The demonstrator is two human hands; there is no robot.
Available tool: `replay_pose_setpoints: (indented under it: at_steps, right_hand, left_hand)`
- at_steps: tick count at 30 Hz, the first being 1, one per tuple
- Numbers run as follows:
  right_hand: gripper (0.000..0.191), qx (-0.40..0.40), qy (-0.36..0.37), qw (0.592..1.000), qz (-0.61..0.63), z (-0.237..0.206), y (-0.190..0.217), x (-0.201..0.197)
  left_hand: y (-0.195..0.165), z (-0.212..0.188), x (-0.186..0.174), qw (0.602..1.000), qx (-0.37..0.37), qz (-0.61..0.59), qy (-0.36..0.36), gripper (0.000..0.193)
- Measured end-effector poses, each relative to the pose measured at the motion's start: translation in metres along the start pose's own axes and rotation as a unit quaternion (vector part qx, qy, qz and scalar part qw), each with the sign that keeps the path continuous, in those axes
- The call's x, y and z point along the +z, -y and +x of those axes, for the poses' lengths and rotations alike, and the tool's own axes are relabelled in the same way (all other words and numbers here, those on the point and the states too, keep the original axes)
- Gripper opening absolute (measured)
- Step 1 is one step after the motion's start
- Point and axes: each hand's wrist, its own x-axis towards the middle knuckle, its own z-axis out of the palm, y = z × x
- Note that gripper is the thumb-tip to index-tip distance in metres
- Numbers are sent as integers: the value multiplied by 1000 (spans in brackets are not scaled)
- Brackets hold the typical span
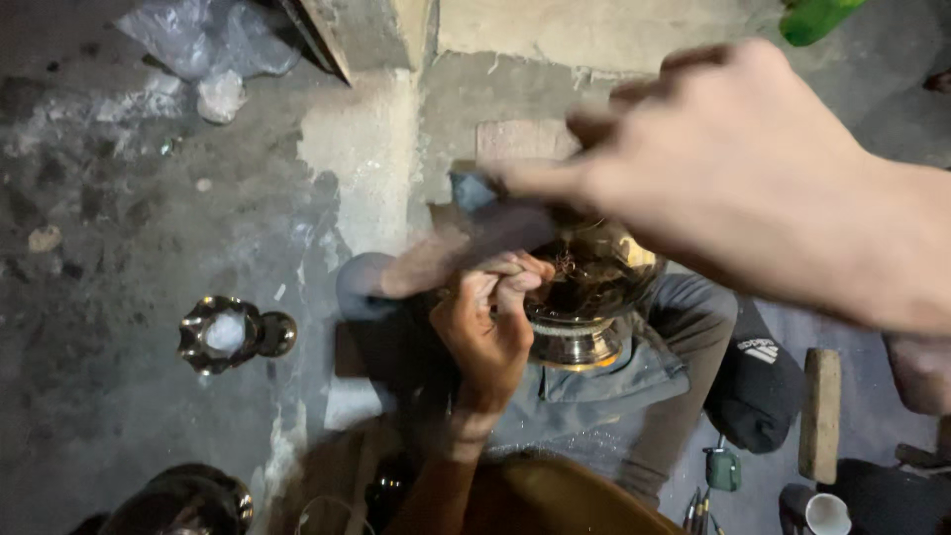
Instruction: The person sits cross-legged and uses a hammer and a small metal punch to engrave a decorative pattern onto a brass vessel. They repeatedly position the punch and strike it to create indentations along the surface.
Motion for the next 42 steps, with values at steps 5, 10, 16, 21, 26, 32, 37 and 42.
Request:
replay_pose_setpoints:
  at_steps: [5, 10, 16, 21, 26, 32, 37, 42]
  right_hand:
    - [74, -4, -88, 991, 99, 18, 6, -24]
    - [81, -18, -39, 996, 78, 23, 4, -49]
    - [84, -29, -113, 991, 69, 17, 13, -49]
    - [68, -44, 182, 978, 89, 17, 18, -20]
    - [70, -51, -5, 999, 1, 12, 21, -7]
    - [63, -37, -184, 982, 28, 1, 27, -2]
    - [77, 79, -68, 980, 168, -32, 26, 14]
    - [63, 225, -206, 897, 320, -64, 26, 53]
  left_hand:
    - [5, -1, 2, 1000, -4, -1, -22, 10]
    - [10, -6, 2, 1000, -9, -19, -15, 11]
    - [18, -15, 1, 1000, -10, 4, -25, 7]
    - [25, -19, 1, 999, 18, 0, -34, 9]
    - [31, -27, -4, 999, -6, -31, -33, 6]
    - [35, -36, -6, 992, 38, 109, -40, 5]
    - [18, -21, -12, 998, -9, -8, -67, 15]
    - [-2, 17, -24, 992, 15, -113, 52, 12]
